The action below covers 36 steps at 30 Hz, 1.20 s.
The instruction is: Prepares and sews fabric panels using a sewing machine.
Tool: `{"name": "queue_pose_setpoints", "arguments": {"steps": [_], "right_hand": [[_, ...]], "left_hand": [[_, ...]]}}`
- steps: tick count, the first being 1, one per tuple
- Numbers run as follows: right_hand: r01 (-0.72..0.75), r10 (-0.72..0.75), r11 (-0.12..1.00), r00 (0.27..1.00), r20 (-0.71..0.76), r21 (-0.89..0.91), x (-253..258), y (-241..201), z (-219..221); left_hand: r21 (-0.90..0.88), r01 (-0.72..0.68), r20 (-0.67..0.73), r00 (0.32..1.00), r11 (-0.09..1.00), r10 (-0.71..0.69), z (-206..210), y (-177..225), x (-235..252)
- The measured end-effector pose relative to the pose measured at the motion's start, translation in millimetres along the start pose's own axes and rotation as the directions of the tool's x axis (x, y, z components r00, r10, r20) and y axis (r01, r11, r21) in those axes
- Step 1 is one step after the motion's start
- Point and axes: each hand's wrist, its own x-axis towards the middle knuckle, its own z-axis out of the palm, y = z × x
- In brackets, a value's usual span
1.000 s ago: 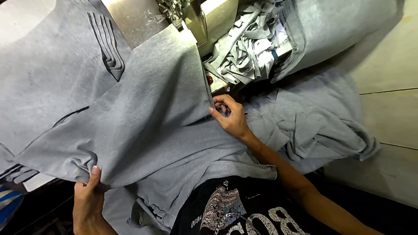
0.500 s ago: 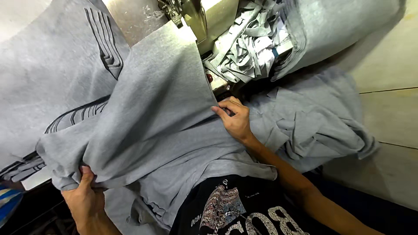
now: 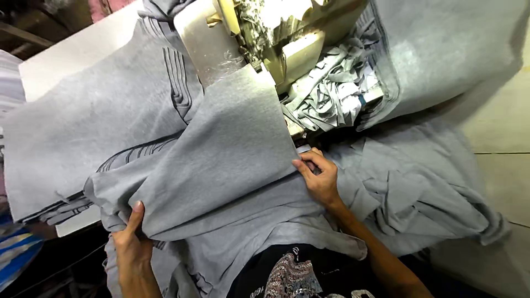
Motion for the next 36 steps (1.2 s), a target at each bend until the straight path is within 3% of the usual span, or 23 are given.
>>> {"name": "queue_pose_setpoints", "arguments": {"steps": [12,22,25,27,29,32,36], "right_hand": [[0.029,-0.029,1.0,1.0,0.001,-0.001,38,-16,1],[0.017,-0.015,0.999,0.999,0.045,-0.038,54,-27,5],[0.002,0.001,0.998,0.999,0.051,-0.067,52,-32,4],[-0.003,0.008,0.997,0.998,0.06,-0.082,49,-34,2],[-0.006,0.013,0.995,0.997,0.071,-0.097,44,-34,0],[-0.023,0.034,0.991,0.996,0.077,-0.135,34,-32,-1],[-0.019,0.028,0.972,0.999,0.033,-0.236,27,-28,2]], "left_hand": [[-0.017,-0.203,0.012,0.979,0.979,0.203,9,30,30],[0.065,-0.244,0.034,0.97,0.968,0.242,23,49,60],[0.34,-0.221,0.119,0.974,0.914,0.192,13,39,50],[0.613,-0.152,0.08,0.988,0.775,0.13,10,29,25],[0.748,-0.1,0.025,0.992,0.657,0.122,9,9,0],[0.731,-0.137,-0.035,0.971,0.669,0.236,14,-30,-23],[0.699,-0.14,-0.045,0.97,0.701,0.238,30,-58,-36]]}}
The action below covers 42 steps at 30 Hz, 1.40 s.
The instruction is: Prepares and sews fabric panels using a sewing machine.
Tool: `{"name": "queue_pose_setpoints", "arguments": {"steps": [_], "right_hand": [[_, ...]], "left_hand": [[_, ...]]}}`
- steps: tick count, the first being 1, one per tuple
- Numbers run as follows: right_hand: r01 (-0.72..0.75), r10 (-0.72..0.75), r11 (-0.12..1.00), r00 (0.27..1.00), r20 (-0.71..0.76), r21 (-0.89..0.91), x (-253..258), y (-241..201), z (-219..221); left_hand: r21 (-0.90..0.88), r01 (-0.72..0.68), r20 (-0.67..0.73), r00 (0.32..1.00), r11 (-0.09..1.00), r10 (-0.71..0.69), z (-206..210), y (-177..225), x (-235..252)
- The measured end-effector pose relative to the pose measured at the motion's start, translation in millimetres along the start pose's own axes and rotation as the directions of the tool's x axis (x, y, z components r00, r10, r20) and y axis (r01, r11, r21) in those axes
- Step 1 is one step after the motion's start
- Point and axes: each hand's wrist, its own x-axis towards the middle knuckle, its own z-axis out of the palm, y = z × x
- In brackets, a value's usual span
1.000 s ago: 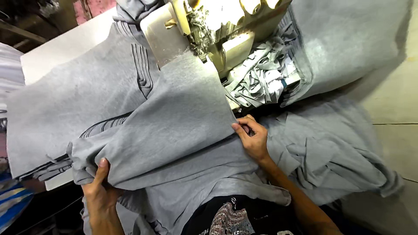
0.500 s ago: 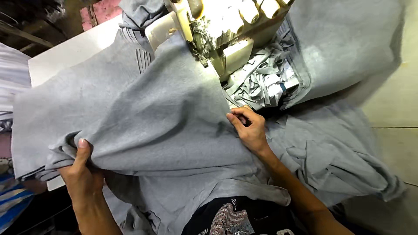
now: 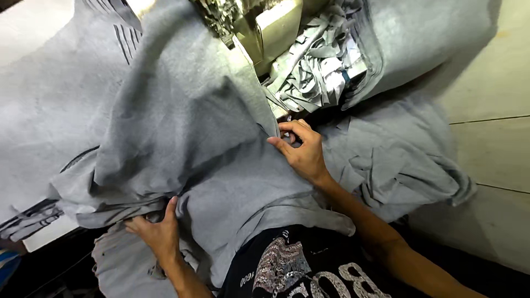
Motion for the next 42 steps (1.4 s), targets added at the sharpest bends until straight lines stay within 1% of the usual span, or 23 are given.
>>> {"name": "queue_pose_setpoints", "arguments": {"steps": [1,3,5,7,9,10,11,12,14,16,18,23,29,32,38,42], "right_hand": [[0.003,-0.003,1.0,1.0,-0.015,-0.024,-1,1,2],[0.011,-0.013,0.998,0.999,-0.042,-0.061,0,5,6],[0.016,-0.021,0.996,0.998,-0.053,-0.086,0,8,8],[-0.001,-0.003,0.997,0.998,-0.06,-0.074,0,9,5],[-0.059,0.059,0.998,0.998,-0.028,0.01,-1,9,-1],[-0.099,0.098,0.992,0.995,0.011,0.081,0,10,-5],[-0.137,0.127,0.977,0.989,0.069,0.165,2,10,-10],[-0.168,0.138,0.952,0.982,0.131,0.256,4,12,-15],[-0.209,0.126,0.898,0.965,0.23,0.388,6,15,-21],[-0.214,0.112,0.881,0.961,0.253,0.422,6,18,-23],[-0.197,0.11,0.89,0.968,0.226,0.412,6,19,-24],[-0.156,0.107,0.895,0.985,0.138,0.417,5,18,-16],[-0.113,0.067,0.9,0.99,0.122,0.421,17,12,-12],[-0.077,0.041,0.918,0.994,0.1,0.389,25,8,-12],[-0.025,-0.007,0.946,0.995,0.1,0.324,42,-2,-14],[0.008,-0.041,0.956,0.993,0.107,0.294,47,-5,-11]], "left_hand": [[-0.036,0.003,0.016,1.0,0.999,-0.003,2,2,-2],[-0.197,0.029,0.015,1.0,0.98,-0.026,4,7,-5],[-0.431,0.078,0.038,0.997,0.899,-0.068,-5,9,-2],[-0.554,0.131,0.057,0.991,0.822,-0.119,-23,8,7],[-0.597,0.239,0.133,0.971,0.766,-0.2,-51,10,19],[-0.623,0.269,0.178,0.963,0.734,-0.202,-66,11,25],[-0.659,0.265,0.218,0.963,0.704,-0.159,-79,12,30],[-0.675,0.241,0.229,0.967,0.697,-0.113,-89,15,34],[-0.682,0.193,0.222,0.974,0.705,-0.052,-94,25,40],[-0.643,0.207,0.27,0.962,0.737,-0.035,-92,34,48],[-0.621,0.197,0.266,0.964,0.759,-0.032,-85,38,55],[-0.67,0.14,0.221,0.975,0.729,0.017,-74,37,64],[-0.676,0.063,0.151,0.987,0.734,0.055,-74,51,78],[-0.672,0.026,0.143,0.985,0.74,0.096,-76,51,93],[-0.657,-0.086,0.063,0.984,0.749,0.168,-77,64,125],[-0.623,-0.1,0.014,0.99,0.776,0.139,-67,69,141]]}}
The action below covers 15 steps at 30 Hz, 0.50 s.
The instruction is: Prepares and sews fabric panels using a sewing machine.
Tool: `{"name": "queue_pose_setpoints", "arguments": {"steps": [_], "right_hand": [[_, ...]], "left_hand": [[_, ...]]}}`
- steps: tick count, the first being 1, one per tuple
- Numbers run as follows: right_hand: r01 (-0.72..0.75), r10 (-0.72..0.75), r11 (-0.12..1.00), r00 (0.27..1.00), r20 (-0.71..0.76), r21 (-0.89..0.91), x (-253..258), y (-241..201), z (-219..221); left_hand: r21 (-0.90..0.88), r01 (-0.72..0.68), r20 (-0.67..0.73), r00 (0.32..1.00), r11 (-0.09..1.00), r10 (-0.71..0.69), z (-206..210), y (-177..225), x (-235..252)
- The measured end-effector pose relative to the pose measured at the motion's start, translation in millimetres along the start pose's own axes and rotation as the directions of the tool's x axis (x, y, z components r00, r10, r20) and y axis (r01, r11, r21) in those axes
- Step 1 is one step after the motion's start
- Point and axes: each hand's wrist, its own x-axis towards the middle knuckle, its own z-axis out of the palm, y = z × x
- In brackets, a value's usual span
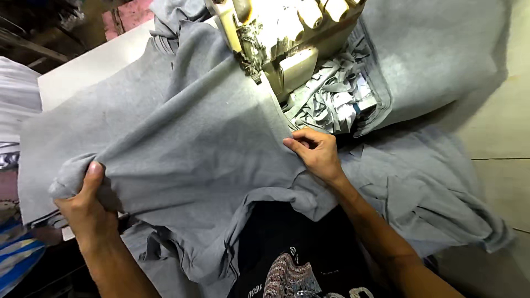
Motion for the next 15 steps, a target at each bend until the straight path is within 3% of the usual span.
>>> {"name": "queue_pose_setpoints", "arguments": {"steps": [3,7,10,13,15], "right_hand": [[-0.013,0.013,1.0,1.0,0.015,-0.027,-3,3,2],[0.037,-0.03,0.986,0.998,0.046,-0.162,-30,11,-5],[0.014,0.007,0.975,0.996,0.092,-0.22,-54,29,-16],[-0.089,0.117,0.966,0.988,0.1,-0.244,-74,50,-20],[-0.182,0.204,0.96,0.975,0.086,-0.213,-80,53,-22]], "left_hand": [[0.161,0.003,-0.012,1.0,0.987,-0.002,0,-11,-1],[0.415,0.026,0.179,0.978,0.91,-0.109,-31,-36,-36],[0.382,-0.04,0.172,0.985,0.923,-0.028,-45,-67,-78],[0.3,-0.107,0.025,0.994,0.948,0.104,-43,-94,-121],[0.252,-0.047,-0.043,0.997,0.966,0.06,-34,-112,-143]]}}
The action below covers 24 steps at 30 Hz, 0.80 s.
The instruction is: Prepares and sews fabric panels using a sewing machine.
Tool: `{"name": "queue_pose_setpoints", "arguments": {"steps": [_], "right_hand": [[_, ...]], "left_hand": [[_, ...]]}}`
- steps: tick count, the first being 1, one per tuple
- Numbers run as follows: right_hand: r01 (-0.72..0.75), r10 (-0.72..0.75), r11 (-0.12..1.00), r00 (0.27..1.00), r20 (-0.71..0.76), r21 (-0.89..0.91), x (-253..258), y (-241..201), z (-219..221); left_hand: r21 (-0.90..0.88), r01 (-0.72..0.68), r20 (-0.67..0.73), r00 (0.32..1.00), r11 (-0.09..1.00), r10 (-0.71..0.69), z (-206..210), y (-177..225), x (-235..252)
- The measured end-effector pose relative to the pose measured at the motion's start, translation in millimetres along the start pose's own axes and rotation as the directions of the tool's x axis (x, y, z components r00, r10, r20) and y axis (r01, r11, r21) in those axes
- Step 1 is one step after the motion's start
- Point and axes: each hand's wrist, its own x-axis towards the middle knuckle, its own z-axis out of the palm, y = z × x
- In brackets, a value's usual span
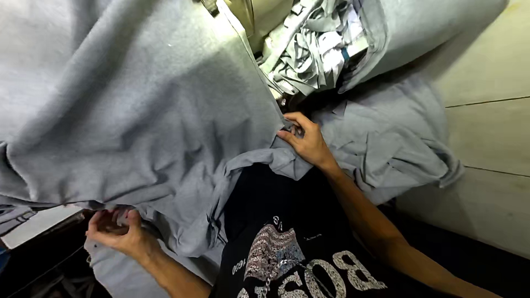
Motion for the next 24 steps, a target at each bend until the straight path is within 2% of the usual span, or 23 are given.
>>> {"name": "queue_pose_setpoints", "arguments": {"steps": [2,6,10,14,17,21,24], "right_hand": [[-0.044,0.044,0.998,0.999,-0.001,0.045,-2,-2,-1],[0.041,-0.04,0.999,0.997,-0.061,0.016,3,-2,1],[0.161,-0.165,0.986,0.981,-0.102,-0.05,7,0,0],[0.245,-0.256,0.964,0.96,-0.113,-0.099,4,1,-3],[0.245,-0.258,0.957,0.964,-0.07,-0.157,5,-2,0],[0.155,-0.166,0.964,0.986,-0.034,-0.215,5,-6,6],[0.222,-0.238,0.951,0.97,-0.054,-0.215,8,-4,14]], "left_hand": [[0.017,0.103,0.002,0.995,0.995,-0.103,15,-9,-12],[0.053,0.235,0.147,0.96,0.971,-0.24,26,1,-9],[0.015,0.149,0.232,0.961,0.989,-0.148,0,14,0],[-0.045,0.098,0.128,0.988,0.994,-0.092,-37,40,2],[-0.056,0.065,0.143,0.988,0.996,-0.056,-54,54,5],[-0.023,0.073,0.195,0.978,0.997,-0.068,-54,55,8],[-0.008,0.083,0.21,0.974,0.997,-0.079,-43,51,8]]}}
